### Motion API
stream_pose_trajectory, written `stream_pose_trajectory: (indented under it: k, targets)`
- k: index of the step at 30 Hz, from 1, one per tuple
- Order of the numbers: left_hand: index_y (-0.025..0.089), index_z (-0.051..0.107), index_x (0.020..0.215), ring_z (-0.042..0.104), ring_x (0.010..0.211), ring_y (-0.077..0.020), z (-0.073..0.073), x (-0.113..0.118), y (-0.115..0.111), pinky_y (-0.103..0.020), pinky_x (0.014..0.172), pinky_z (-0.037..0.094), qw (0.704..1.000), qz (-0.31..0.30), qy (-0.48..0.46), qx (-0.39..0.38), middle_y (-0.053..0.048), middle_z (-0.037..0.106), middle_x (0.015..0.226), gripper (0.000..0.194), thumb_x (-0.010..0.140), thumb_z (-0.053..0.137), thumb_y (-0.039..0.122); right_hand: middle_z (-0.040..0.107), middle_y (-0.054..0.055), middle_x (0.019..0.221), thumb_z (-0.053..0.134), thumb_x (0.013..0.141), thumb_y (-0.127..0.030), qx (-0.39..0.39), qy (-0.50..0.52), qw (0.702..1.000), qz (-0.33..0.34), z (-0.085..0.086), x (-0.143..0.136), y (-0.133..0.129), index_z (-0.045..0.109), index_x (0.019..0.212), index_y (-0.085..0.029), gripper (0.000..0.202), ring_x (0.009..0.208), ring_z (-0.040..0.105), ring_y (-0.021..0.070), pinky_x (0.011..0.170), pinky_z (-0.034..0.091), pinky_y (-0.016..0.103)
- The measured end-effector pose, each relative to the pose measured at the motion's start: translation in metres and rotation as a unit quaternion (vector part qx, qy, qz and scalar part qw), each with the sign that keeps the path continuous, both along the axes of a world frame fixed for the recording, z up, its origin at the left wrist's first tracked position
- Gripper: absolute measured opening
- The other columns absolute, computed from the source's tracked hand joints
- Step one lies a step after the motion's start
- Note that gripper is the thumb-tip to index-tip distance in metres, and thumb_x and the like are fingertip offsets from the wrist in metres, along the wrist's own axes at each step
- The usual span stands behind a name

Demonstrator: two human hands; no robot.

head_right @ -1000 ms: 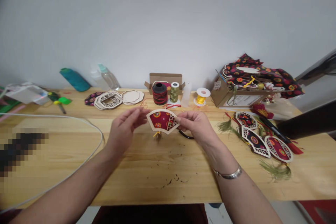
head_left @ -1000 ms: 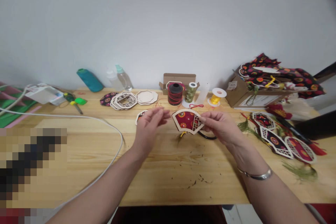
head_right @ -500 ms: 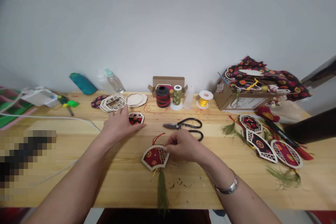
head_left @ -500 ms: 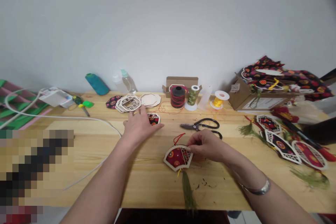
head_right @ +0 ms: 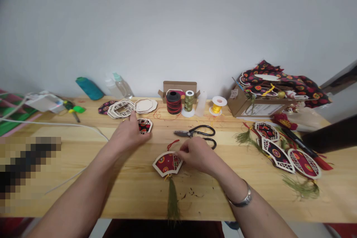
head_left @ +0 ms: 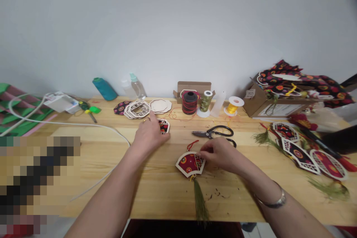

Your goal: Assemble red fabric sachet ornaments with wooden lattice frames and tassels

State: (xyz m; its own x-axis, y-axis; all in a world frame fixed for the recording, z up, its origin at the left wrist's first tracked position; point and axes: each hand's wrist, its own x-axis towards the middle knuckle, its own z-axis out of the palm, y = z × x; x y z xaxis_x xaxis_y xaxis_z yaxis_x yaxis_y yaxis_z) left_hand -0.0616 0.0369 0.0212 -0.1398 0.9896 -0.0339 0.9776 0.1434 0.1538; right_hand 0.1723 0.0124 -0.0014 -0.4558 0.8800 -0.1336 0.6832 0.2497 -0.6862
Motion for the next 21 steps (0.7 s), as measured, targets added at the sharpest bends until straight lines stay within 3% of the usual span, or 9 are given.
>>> stream_pose_trajectory:
  k: [5,7,10,14,18,21]
  targets:
    - [-0.008,0.019,0.143,0.062,0.100,-0.0397,0.007,0.011,-0.007,-0.043,0.081,0.047,0.998,-0.019,-0.055,0.022,-0.027,0.065,0.106,0.098,0.069,0.059,0.042,0.062,0.003,0.055,0.056,0.084,-0.042,0.087,0.087,0.987,-0.103,0.003,0.001,0.000,0.073,0.064,-0.018,0.035,0.051,0.044,0.0120,0.050,0.029,0.027]
    - [-0.002,0.021,0.143,0.059,0.107,-0.0387,0.005,0.020,-0.013,-0.043,0.085,0.047,0.993,-0.028,-0.105,0.052,-0.026,0.062,0.114,0.099,0.067,0.063,0.045,0.062,0.003,0.057,0.057,0.082,-0.042,0.043,0.157,0.979,-0.125,0.003,0.000,0.002,0.074,0.070,-0.018,0.032,0.052,0.046,0.0120,0.051,0.032,0.026]
    - [0.009,0.019,0.146,0.058,0.112,-0.0357,-0.005,0.037,-0.025,-0.043,0.087,0.048,0.969,-0.098,-0.198,0.113,-0.021,0.058,0.124,0.100,0.066,0.067,0.047,0.060,0.000,0.053,0.066,0.073,-0.044,-0.084,0.268,0.949,-0.141,0.003,-0.004,0.003,0.075,0.083,-0.017,0.031,0.046,0.044,0.0100,0.046,0.032,0.025]
    - [0.009,0.015,0.146,0.051,0.122,-0.0359,-0.019,0.056,-0.040,-0.048,0.097,0.043,0.940,-0.173,-0.232,0.179,-0.024,0.050,0.133,0.096,0.071,0.065,0.041,0.057,-0.002,0.046,0.074,0.064,-0.048,-0.208,0.349,0.898,-0.167,0.005,-0.008,0.004,0.071,0.073,-0.015,0.034,0.036,0.036,0.0055,0.037,0.022,0.021]
    - [0.011,0.019,0.146,0.051,0.121,-0.0361,-0.023,0.057,-0.043,-0.050,0.098,0.042,0.929,-0.177,-0.269,0.182,-0.024,0.051,0.133,0.099,0.070,0.069,0.049,0.056,-0.002,0.043,0.075,0.064,-0.048,-0.212,0.357,0.892,-0.177,0.006,-0.005,0.006,0.064,0.060,-0.014,0.036,0.034,0.034,0.0035,0.036,0.019,0.020]
    - [0.014,0.030,0.143,0.052,0.122,-0.0336,-0.021,0.051,-0.039,-0.047,0.098,0.042,0.907,-0.161,-0.350,0.172,-0.021,0.052,0.135,0.087,0.074,0.066,0.052,0.054,-0.003,0.043,0.074,0.066,-0.047,-0.189,0.352,0.900,-0.172,0.008,-0.001,0.007,0.062,0.061,-0.014,0.035,0.035,0.034,0.0030,0.037,0.018,0.019]
